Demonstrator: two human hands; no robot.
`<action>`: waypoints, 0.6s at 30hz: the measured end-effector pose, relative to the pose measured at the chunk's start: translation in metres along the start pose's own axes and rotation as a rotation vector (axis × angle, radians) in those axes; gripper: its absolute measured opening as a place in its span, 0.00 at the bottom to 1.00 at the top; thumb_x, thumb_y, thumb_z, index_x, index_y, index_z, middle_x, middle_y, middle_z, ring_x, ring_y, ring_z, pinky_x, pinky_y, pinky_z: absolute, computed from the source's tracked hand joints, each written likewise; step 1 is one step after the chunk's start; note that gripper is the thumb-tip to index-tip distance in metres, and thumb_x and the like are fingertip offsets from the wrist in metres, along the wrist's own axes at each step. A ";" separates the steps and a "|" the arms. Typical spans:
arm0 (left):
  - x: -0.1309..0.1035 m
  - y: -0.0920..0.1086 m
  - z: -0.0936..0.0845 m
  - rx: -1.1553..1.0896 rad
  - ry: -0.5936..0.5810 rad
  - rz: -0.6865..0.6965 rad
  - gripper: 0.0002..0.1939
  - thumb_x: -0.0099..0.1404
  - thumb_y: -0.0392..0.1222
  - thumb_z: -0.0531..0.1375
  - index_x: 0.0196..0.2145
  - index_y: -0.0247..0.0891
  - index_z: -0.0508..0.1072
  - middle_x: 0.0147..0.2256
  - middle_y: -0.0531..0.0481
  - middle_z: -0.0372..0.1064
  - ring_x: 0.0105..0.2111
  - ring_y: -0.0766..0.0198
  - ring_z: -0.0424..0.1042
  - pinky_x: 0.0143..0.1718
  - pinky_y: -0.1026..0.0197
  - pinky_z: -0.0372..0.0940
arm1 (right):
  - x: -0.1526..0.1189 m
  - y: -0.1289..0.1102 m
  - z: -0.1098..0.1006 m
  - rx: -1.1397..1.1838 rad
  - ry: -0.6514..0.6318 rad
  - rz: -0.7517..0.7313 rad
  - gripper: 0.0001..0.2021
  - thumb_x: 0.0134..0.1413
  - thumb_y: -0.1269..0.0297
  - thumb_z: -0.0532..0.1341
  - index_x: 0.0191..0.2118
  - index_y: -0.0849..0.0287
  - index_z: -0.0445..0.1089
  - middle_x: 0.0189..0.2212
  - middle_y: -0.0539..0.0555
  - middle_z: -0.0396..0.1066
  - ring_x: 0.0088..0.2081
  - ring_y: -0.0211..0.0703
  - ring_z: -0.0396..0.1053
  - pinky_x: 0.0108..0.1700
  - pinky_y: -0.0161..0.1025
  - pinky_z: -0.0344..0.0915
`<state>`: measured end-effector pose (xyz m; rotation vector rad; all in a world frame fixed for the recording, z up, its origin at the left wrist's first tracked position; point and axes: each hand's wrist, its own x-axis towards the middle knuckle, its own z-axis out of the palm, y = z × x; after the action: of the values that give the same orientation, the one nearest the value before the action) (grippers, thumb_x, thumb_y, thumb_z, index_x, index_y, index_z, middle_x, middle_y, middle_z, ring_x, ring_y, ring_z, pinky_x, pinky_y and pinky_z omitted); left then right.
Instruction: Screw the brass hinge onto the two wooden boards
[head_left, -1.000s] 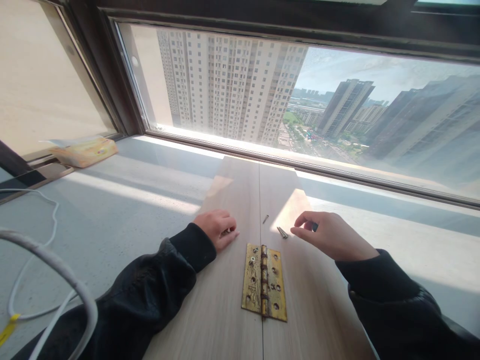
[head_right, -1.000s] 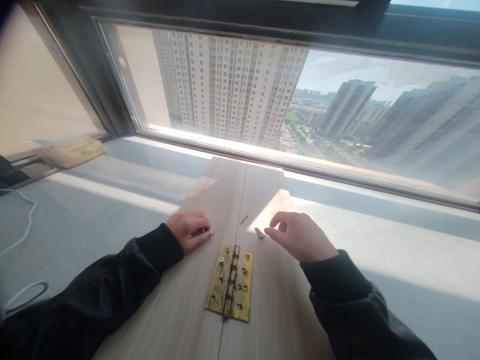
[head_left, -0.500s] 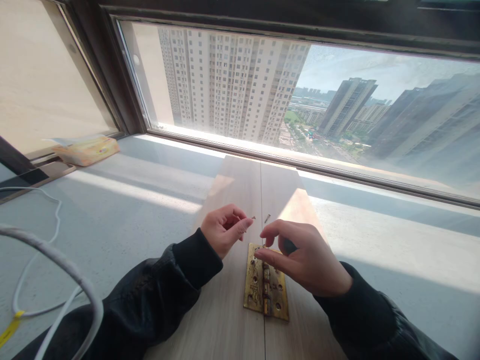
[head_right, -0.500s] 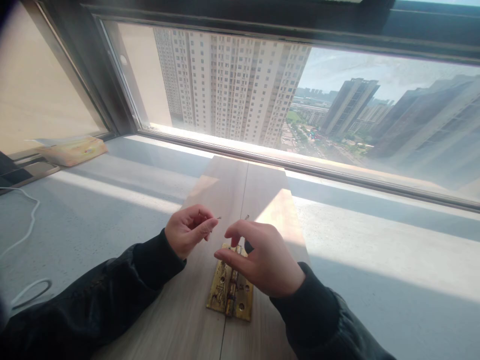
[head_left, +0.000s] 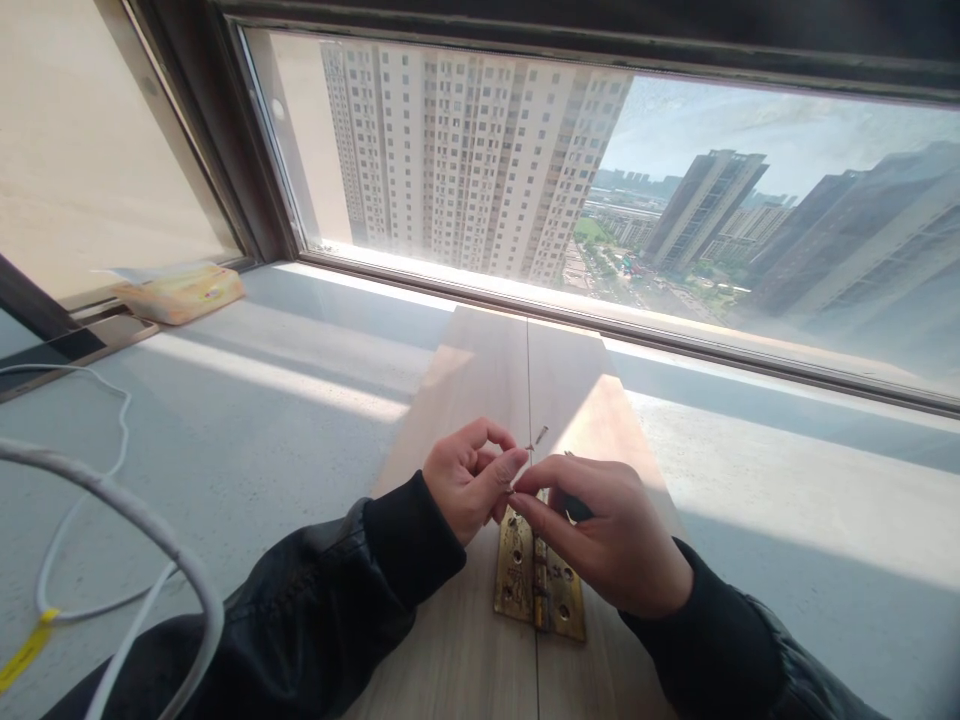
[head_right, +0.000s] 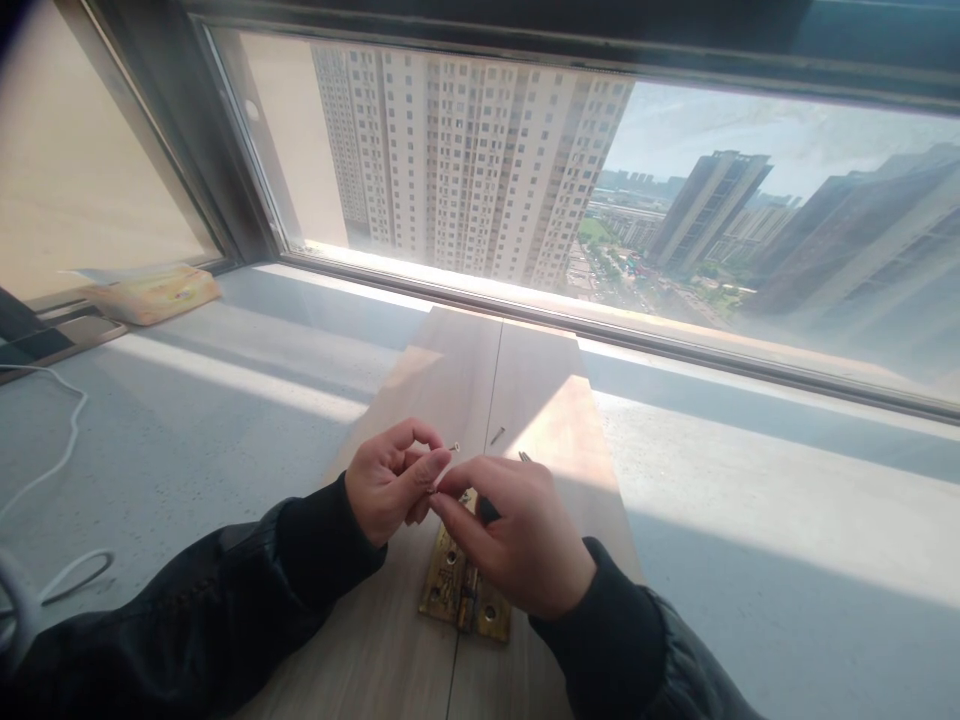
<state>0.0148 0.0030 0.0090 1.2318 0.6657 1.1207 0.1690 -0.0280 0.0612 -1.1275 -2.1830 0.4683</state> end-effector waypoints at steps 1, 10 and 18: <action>0.001 -0.001 -0.001 0.024 0.022 -0.001 0.19 0.60 0.56 0.60 0.31 0.37 0.63 0.12 0.60 0.60 0.11 0.74 0.57 0.12 0.72 0.52 | 0.000 0.001 -0.003 -0.009 -0.020 0.014 0.04 0.53 0.68 0.60 0.30 0.59 0.72 0.22 0.48 0.72 0.22 0.32 0.65 0.28 0.31 0.61; 0.007 -0.007 -0.009 0.206 0.165 0.022 0.16 0.62 0.51 0.58 0.28 0.35 0.65 0.14 0.57 0.63 0.14 0.73 0.61 0.16 0.70 0.59 | -0.001 0.009 -0.009 -0.028 -0.294 0.066 0.06 0.43 0.77 0.59 0.25 0.59 0.69 0.21 0.46 0.69 0.21 0.30 0.61 0.27 0.29 0.58; 0.006 -0.003 -0.009 0.230 0.215 0.008 0.13 0.61 0.47 0.58 0.27 0.35 0.66 0.14 0.58 0.62 0.13 0.73 0.60 0.16 0.71 0.58 | -0.002 0.011 -0.014 -0.042 -0.391 0.062 0.07 0.46 0.75 0.59 0.30 0.59 0.73 0.24 0.48 0.72 0.24 0.31 0.63 0.30 0.30 0.59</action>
<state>0.0104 0.0125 0.0045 1.3179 0.9751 1.2189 0.1853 -0.0230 0.0649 -1.2090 -2.5053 0.7247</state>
